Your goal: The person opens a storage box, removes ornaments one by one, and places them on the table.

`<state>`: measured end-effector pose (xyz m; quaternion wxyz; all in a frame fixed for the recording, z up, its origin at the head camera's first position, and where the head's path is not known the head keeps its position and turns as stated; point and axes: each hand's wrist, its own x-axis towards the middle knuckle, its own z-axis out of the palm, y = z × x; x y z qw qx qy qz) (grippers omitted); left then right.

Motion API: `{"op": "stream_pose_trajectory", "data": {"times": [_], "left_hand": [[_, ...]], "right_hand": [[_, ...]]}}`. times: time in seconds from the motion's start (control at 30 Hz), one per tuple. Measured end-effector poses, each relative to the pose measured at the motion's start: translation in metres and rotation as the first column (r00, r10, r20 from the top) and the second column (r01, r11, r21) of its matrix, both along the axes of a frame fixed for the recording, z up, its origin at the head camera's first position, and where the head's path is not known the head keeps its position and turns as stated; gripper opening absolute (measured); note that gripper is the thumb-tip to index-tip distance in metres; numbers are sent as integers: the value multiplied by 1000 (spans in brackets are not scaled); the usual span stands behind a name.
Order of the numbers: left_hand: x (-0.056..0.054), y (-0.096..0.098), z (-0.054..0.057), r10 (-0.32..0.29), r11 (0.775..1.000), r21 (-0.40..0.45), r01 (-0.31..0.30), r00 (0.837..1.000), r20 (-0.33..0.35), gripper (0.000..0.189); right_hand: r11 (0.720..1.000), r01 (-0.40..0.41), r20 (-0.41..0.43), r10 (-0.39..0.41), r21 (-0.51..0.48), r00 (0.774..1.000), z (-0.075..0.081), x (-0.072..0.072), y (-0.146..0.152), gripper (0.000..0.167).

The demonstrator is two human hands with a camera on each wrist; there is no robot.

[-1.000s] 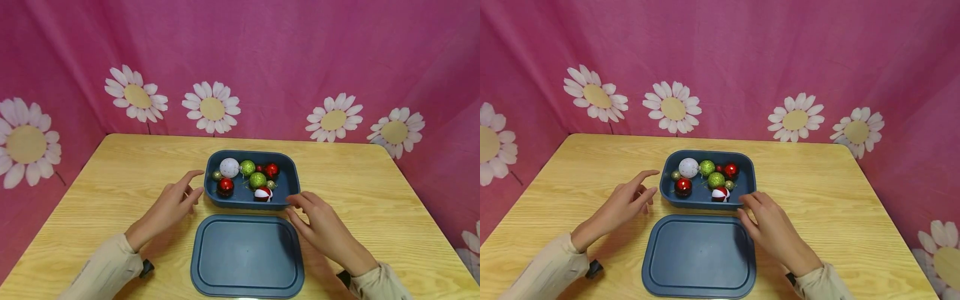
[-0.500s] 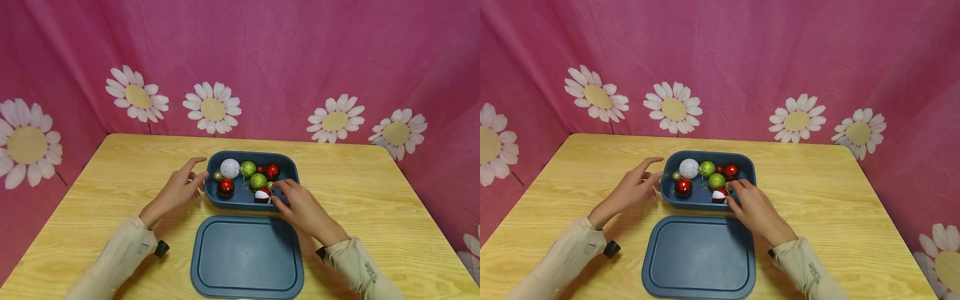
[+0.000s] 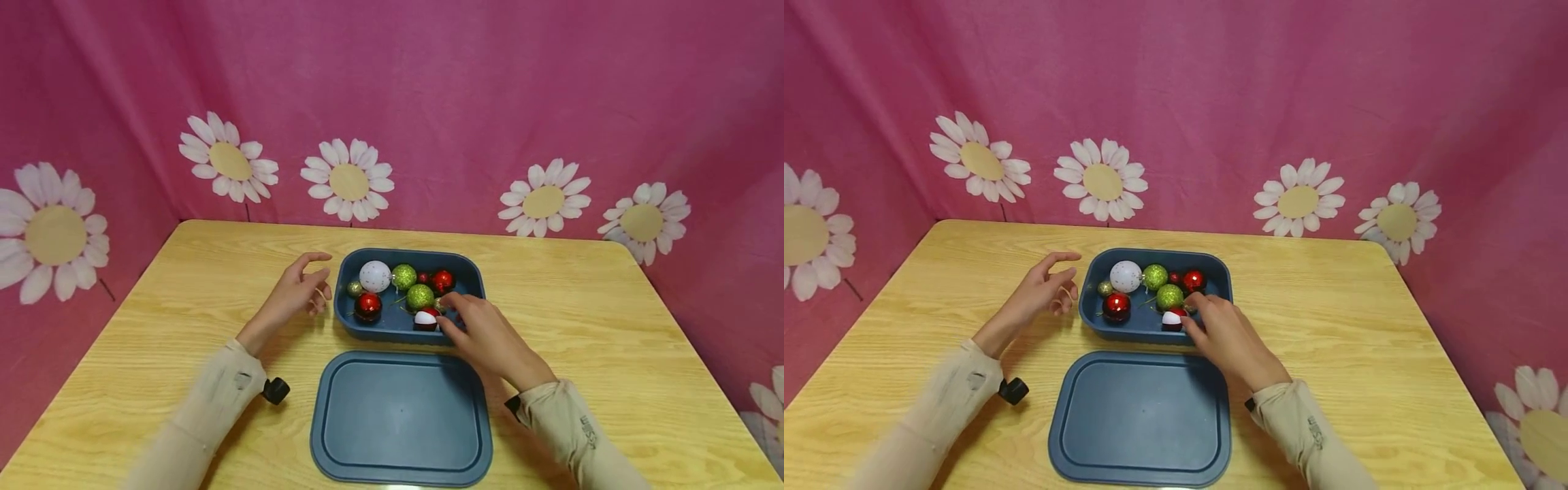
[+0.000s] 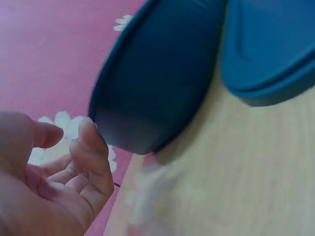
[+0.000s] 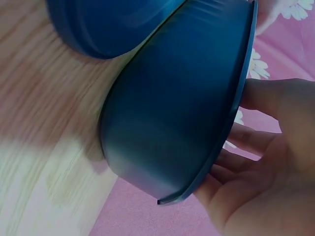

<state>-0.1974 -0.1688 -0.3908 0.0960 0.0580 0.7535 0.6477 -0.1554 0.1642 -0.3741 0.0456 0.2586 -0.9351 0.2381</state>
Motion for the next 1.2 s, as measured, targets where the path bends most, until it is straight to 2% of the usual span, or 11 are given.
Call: {"op": "stream_pose_trajectory", "data": {"times": [0.13, 0.3, 0.5, 0.6, 0.73, 0.9, 1.0, 1.2], "left_hand": [[4, 8, -6, -53, 997, -59, 51, 998, -23, 46], [10, 14, -7, -96, 988, -126, 92, 995, -28, 47], [13, 18, -6, -110, 982, -161, 103, 993, -39, 45], [14, 18, -7, -108, 978, -186, 96, 993, -55, 46], [16, 19, -5, -102, 978, -191, 86, 992, -79, 47], [17, 21, -5, -129, 981, -156, 116, 989, -73, 45], [16, 23, -7, -150, 981, -139, 139, 986, -71, 44], [18, 20, -10, -150, 984, -111, 140, 985, -85, 44]], "right_hand": [[1000, 11, 53, -11, -12, 999, 0, -5, -3, 28], [1000, 22, 107, -20, -14, 994, -3, -9, -7, 24], [1000, 3, 250, -11, 31, 968, 2, -13, -5, 29], [998, -2, 288, -15, 61, 958, 4, -16, -6, 32], [998, 5, 270, -22, 64, 963, 2, -19, -8, 34], [999, 8, 262, -17, 35, 965, 1, -19, -4, 35], [1000, -14, 272, 8, 18, 962, 2, -19, 0, 35], [996, -78, 289, 86, -38, 953, 4, -24, 2, 33]]}}
